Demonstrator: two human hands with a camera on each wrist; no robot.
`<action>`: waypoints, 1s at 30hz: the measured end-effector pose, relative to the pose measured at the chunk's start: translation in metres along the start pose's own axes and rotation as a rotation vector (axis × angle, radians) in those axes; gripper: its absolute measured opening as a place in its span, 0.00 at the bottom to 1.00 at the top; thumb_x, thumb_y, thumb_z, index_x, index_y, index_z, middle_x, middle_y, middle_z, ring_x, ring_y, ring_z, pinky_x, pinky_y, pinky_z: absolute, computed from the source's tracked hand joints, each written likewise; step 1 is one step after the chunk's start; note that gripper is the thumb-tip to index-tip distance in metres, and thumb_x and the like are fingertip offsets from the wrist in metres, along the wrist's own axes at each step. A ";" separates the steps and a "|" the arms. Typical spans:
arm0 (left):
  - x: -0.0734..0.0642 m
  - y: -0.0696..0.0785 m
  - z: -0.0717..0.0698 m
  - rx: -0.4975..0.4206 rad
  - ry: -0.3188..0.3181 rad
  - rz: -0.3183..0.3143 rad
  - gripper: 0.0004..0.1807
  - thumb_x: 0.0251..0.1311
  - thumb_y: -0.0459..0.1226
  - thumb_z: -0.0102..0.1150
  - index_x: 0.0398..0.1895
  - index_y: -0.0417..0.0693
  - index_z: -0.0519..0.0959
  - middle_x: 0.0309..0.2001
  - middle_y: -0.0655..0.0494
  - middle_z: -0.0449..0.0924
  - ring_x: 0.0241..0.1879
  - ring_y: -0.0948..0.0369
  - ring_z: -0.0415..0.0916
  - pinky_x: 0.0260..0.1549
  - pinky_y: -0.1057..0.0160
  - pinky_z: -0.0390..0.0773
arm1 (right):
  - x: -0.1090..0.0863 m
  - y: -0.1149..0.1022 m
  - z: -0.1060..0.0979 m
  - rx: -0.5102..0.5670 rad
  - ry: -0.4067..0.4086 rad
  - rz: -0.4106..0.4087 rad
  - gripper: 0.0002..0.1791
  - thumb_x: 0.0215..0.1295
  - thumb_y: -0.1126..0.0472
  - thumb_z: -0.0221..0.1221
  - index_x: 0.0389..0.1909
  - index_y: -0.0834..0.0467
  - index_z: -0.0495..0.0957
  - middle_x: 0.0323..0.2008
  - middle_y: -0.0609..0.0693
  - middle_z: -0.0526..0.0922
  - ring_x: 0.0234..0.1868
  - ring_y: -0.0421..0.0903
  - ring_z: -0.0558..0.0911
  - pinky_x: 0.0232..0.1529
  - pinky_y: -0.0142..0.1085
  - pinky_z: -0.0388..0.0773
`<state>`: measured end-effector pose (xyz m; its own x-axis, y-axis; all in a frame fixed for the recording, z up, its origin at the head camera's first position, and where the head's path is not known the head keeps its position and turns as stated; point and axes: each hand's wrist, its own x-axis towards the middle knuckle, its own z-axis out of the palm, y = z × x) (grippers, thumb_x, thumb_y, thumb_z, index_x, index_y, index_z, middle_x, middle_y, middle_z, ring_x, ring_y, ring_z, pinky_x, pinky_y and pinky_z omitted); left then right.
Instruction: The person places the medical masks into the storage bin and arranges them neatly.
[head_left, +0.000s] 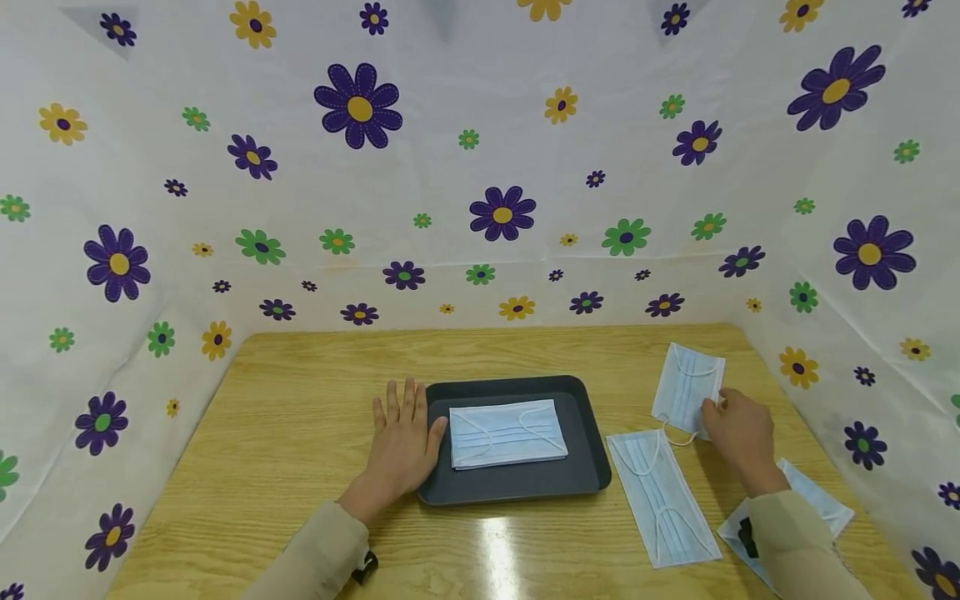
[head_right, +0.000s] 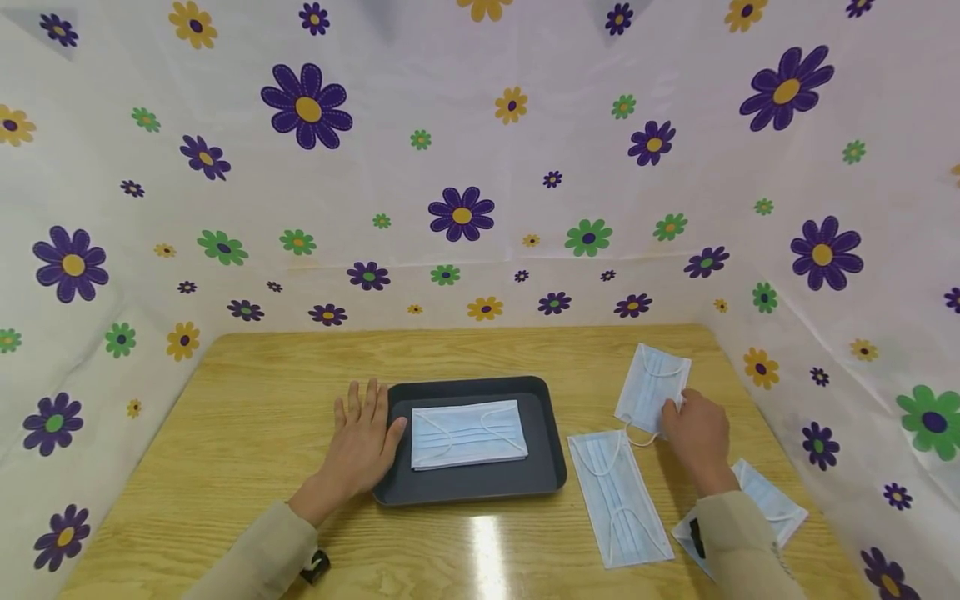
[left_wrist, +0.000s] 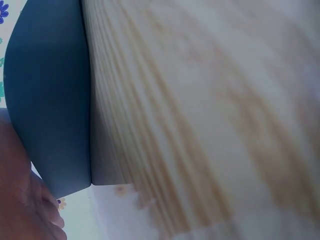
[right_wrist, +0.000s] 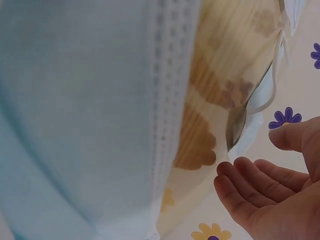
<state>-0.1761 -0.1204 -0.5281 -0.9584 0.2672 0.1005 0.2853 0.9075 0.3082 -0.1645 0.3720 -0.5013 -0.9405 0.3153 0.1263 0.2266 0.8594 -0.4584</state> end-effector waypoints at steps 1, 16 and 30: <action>0.000 0.000 0.000 -0.002 0.000 -0.001 0.41 0.84 0.54 0.37 0.83 0.31 0.50 0.84 0.32 0.45 0.83 0.31 0.36 0.77 0.26 0.39 | 0.000 0.001 0.000 -0.001 -0.006 0.006 0.28 0.74 0.60 0.52 0.59 0.83 0.73 0.53 0.82 0.80 0.53 0.79 0.80 0.53 0.67 0.78; 0.000 0.001 -0.001 -0.041 -0.023 -0.014 0.41 0.84 0.54 0.37 0.83 0.31 0.50 0.84 0.31 0.45 0.83 0.31 0.35 0.78 0.27 0.40 | 0.001 0.015 0.002 -0.026 -0.048 0.068 0.28 0.72 0.56 0.54 0.52 0.83 0.76 0.51 0.81 0.80 0.52 0.79 0.79 0.53 0.66 0.77; 0.001 -0.001 0.004 -0.074 -0.005 -0.013 0.41 0.84 0.54 0.38 0.83 0.30 0.50 0.83 0.30 0.45 0.83 0.31 0.35 0.77 0.27 0.41 | -0.003 0.009 -0.005 0.030 -0.090 0.190 0.22 0.68 0.55 0.57 0.35 0.75 0.82 0.33 0.69 0.85 0.32 0.59 0.80 0.26 0.40 0.70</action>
<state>-0.1772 -0.1200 -0.5325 -0.9621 0.2569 0.0917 0.2723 0.8847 0.3783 -0.1584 0.3808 -0.5016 -0.9009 0.4320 -0.0427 0.3952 0.7754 -0.4926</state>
